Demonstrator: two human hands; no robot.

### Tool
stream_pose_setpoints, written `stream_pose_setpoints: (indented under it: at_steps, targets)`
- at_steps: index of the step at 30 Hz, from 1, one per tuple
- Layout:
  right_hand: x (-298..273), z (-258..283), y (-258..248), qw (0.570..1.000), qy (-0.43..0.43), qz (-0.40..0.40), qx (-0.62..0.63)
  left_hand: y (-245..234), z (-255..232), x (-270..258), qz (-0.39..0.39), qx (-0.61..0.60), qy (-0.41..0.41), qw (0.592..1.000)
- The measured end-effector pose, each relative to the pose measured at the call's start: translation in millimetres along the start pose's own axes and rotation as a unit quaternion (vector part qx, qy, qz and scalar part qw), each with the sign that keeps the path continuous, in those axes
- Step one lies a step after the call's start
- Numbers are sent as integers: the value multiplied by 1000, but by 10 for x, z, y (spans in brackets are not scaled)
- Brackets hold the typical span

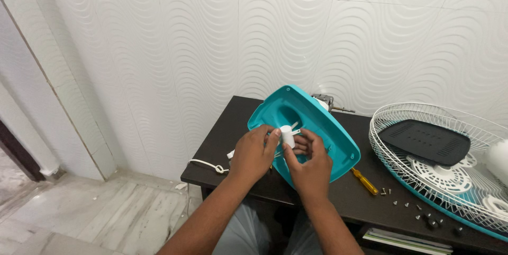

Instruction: The person disassembles a teal LG fan, removes the motor and internal components, and uses a screwdriver to adjust parts. The person then reassembles the fan housing and secures internal components.

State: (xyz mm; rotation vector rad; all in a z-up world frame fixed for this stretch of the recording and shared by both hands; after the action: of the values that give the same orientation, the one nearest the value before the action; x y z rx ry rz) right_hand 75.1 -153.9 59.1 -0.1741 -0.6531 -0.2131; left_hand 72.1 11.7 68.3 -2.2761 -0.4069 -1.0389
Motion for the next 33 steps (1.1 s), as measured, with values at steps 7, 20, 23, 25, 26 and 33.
stream_pose_setpoints:
  at_steps: [7, 20, 23, 25, 26, 33]
  targets:
    - [89, -85, 36, 995, 67, -50, 47, 51, 86, -61, 134, 6, -37, 990]
    - [47, -59, 60, 996, 19, -75, -42, 107, 11, 105, 39, 150, 101, 983]
    - [-4, -36, 79, 997, -17, -67, -39, 158, 34, 78, 68, 164, 68, 982]
    - [-28, -12, 80, 996, -44, -64, -40, 162, -153, 64, 61, 181, 142, 971]
    - [-28, -30, 75, 996, -40, -63, -46, 162, -238, 52, 58, 189, 178, 964]
    - [-204, 36, -150, 987, -72, -93, -113, 84, -353, 25, 16, 165, 233, 958]
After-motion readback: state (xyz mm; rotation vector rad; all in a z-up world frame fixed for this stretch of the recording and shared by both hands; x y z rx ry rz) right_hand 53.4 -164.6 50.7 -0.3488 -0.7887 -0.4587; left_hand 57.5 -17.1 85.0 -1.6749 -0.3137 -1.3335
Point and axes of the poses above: each hand's wrist, its own x-axis towards the middle knuckle, its own y-axis out of the palm, z = x × y, the point moved 10 cm from there along x, towards the middle knuckle, and after that the axes turned 8 degrees about y, right-handed, at the moved point
